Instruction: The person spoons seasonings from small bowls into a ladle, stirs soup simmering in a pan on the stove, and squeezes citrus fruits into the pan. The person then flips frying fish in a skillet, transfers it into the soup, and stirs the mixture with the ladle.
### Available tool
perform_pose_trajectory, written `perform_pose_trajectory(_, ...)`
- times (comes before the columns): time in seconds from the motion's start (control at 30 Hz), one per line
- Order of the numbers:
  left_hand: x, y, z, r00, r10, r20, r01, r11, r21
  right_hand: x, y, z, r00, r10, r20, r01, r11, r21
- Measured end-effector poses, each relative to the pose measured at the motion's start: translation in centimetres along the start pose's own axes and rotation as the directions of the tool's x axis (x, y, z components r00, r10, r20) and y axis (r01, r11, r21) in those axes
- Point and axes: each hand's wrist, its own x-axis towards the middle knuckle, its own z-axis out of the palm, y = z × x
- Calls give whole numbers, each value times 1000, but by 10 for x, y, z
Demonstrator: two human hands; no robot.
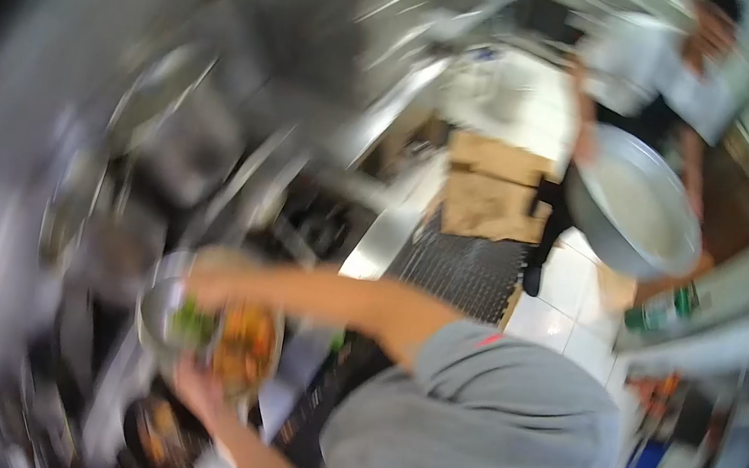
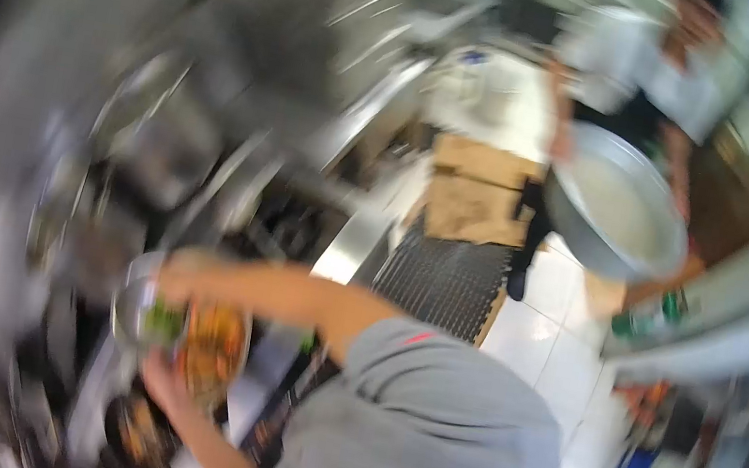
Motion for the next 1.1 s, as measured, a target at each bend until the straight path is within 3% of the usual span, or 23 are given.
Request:
perform_pose_trajectory(0.03, -4, -6, -9, 993, 41, -107, -39, 999, 21, 7, -2, 6, 987, -141, 78, 159, 932, -325)
perform_pose_trajectory(0.07, 12, -23, -39, 988, 74, -132, -74, 997, 2, 21, 12, 20, 973, -183, 140, 209, 957, -201)
perform_pose_trajectory(0.1, 39, -51, -93, 962, 242, -129, -190, 927, 324, 32, 23, 32, 953, -263, 148, 277, 957, -82)
perform_pose_trajectory(0.13, 21, -33, -56, 926, 145, -347, -125, 989, 79, 44, 33, 40, 929, -332, 164, 334, 942, 12)
perform_pose_trajectory(0.17, 9, -22, -37, 914, 139, -381, -152, 988, -5, 36, 19, 33, 928, -232, 291, 172, 961, 216)
perform_pose_trajectory(0.33, 4, -15, -29, 913, 134, -385, -145, 989, -1, 31, 8, 22, 845, -286, 453, 27, 867, 497)
perform_pose_trajectory(0.43, -3, -14, -33, 909, 162, -383, -173, 985, 5, 28, 8, 37, 869, -194, 455, -105, 826, 554)
perform_pose_trajectory(0.47, -4, -14, -34, 894, 189, -407, -191, 981, 37, 28, 9, 40, 857, -261, 444, -24, 841, 541)
perform_pose_trajectory(0.63, -8, -11, -40, 888, 199, -416, -213, 977, 11, 30, 6, 46, 823, -270, 500, -52, 841, 539)
perform_pose_trajectory(0.73, -9, -13, -42, 892, 167, -419, -192, 981, -19, 30, 1, 46, 792, -214, 572, -320, 652, 687)
perform_pose_trajectory(0.77, -9, -12, -42, 888, 168, -427, -197, 980, -23, 34, 2, 48, 786, -214, 580, -324, 656, 682)
perform_pose_trajectory(0.87, -10, -10, -42, 895, 159, -417, -180, 984, -11, 37, 5, 55, 845, -236, 480, -142, 767, 626)
perform_pose_trajectory(1.0, -6, -9, -42, 889, 173, -424, -195, 981, -10, 42, 2, 57, 805, -220, 551, -114, 854, 508)
perform_pose_trajectory(1.07, -3, -9, -46, 887, 167, -430, -186, 983, -3, 48, -4, 57, 799, -187, 572, 69, 973, 221)
perform_pose_trajectory(1.1, -1, -10, -48, 887, 160, -433, -174, 985, 7, 48, -7, 56, 804, -187, 565, 68, 972, 225)
